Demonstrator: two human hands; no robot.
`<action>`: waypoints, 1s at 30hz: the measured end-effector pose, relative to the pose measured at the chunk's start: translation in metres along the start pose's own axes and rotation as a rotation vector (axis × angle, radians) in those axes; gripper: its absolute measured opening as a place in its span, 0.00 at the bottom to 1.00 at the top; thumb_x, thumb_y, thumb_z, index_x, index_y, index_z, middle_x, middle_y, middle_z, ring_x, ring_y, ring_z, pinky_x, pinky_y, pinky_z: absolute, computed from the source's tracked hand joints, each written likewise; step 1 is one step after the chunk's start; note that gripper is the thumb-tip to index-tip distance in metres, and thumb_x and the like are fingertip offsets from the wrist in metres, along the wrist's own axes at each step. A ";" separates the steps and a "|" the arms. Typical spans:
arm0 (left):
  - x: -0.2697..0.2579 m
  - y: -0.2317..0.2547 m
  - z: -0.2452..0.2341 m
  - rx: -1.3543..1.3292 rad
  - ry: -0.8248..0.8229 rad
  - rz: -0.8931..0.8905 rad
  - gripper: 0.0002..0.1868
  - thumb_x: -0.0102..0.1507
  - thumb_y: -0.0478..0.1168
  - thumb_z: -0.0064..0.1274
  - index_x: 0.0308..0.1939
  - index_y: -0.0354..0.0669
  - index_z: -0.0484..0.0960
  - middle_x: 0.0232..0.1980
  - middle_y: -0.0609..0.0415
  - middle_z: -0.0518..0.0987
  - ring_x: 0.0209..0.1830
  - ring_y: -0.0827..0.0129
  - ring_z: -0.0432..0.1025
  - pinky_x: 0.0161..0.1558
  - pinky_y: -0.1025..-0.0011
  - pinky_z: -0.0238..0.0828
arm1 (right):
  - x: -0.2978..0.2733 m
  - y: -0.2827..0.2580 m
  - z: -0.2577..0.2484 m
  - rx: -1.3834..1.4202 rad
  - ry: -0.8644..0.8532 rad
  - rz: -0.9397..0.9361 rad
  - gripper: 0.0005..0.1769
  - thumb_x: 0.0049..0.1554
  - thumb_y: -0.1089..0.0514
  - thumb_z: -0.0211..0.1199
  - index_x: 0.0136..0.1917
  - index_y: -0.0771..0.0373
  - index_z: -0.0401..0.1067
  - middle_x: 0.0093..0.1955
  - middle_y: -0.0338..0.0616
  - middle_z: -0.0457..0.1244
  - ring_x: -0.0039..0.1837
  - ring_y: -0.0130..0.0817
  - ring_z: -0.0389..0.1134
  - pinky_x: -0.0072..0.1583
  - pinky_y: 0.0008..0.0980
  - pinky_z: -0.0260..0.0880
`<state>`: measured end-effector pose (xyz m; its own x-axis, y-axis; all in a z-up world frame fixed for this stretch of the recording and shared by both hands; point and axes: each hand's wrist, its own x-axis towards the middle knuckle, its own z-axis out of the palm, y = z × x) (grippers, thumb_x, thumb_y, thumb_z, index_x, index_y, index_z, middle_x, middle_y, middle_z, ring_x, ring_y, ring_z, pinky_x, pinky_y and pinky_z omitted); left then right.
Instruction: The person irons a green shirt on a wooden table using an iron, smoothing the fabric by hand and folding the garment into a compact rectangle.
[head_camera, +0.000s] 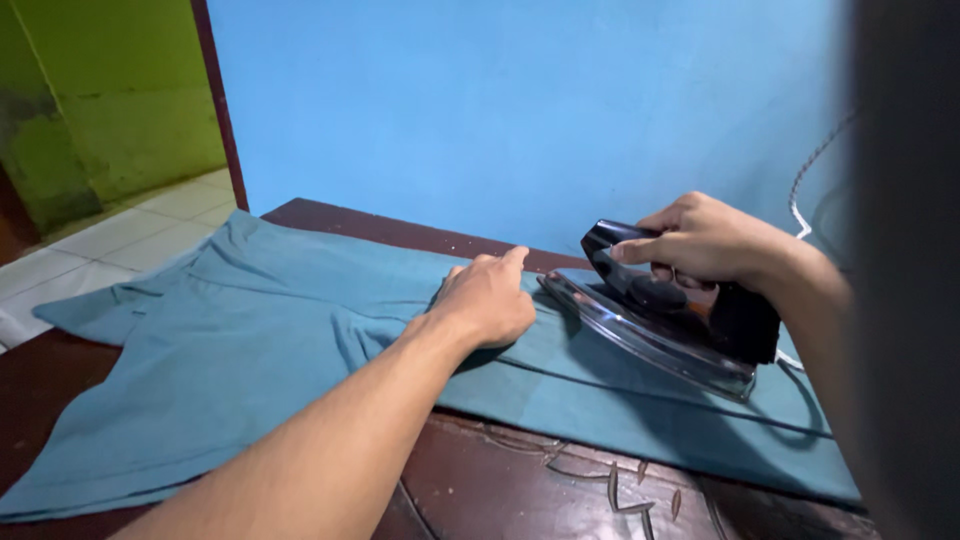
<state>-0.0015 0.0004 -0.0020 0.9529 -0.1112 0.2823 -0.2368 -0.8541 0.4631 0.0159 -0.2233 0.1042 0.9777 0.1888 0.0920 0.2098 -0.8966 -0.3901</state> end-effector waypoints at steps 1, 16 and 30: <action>-0.001 0.000 0.001 0.002 0.002 0.005 0.38 0.58 0.41 0.42 0.74 0.41 0.63 0.66 0.36 0.74 0.69 0.47 0.66 0.71 0.53 0.57 | -0.001 0.000 0.000 -0.006 -0.002 0.002 0.20 0.54 0.44 0.71 0.40 0.66 0.84 0.27 0.44 0.64 0.28 0.31 0.61 0.32 0.35 0.60; 0.000 0.003 0.000 0.018 -0.017 0.001 0.38 0.58 0.39 0.42 0.75 0.43 0.62 0.67 0.38 0.73 0.70 0.47 0.64 0.71 0.52 0.55 | -0.022 -0.013 -0.007 0.103 -0.066 0.040 0.20 0.54 0.49 0.72 0.42 0.71 0.83 0.25 0.45 0.62 0.24 0.29 0.56 0.28 0.32 0.55; -0.013 0.014 -0.010 -0.031 -0.026 -0.050 0.38 0.58 0.38 0.42 0.75 0.45 0.60 0.67 0.38 0.73 0.68 0.42 0.65 0.68 0.51 0.60 | -0.022 -0.005 -0.010 0.236 -0.192 0.045 0.19 0.50 0.48 0.73 0.42 0.69 0.85 0.26 0.43 0.62 0.24 0.28 0.56 0.27 0.32 0.55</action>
<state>-0.0188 -0.0047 0.0089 0.9681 -0.0824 0.2366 -0.1943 -0.8430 0.5015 -0.0065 -0.2266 0.1136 0.9651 0.2435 -0.0964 0.1405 -0.7922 -0.5939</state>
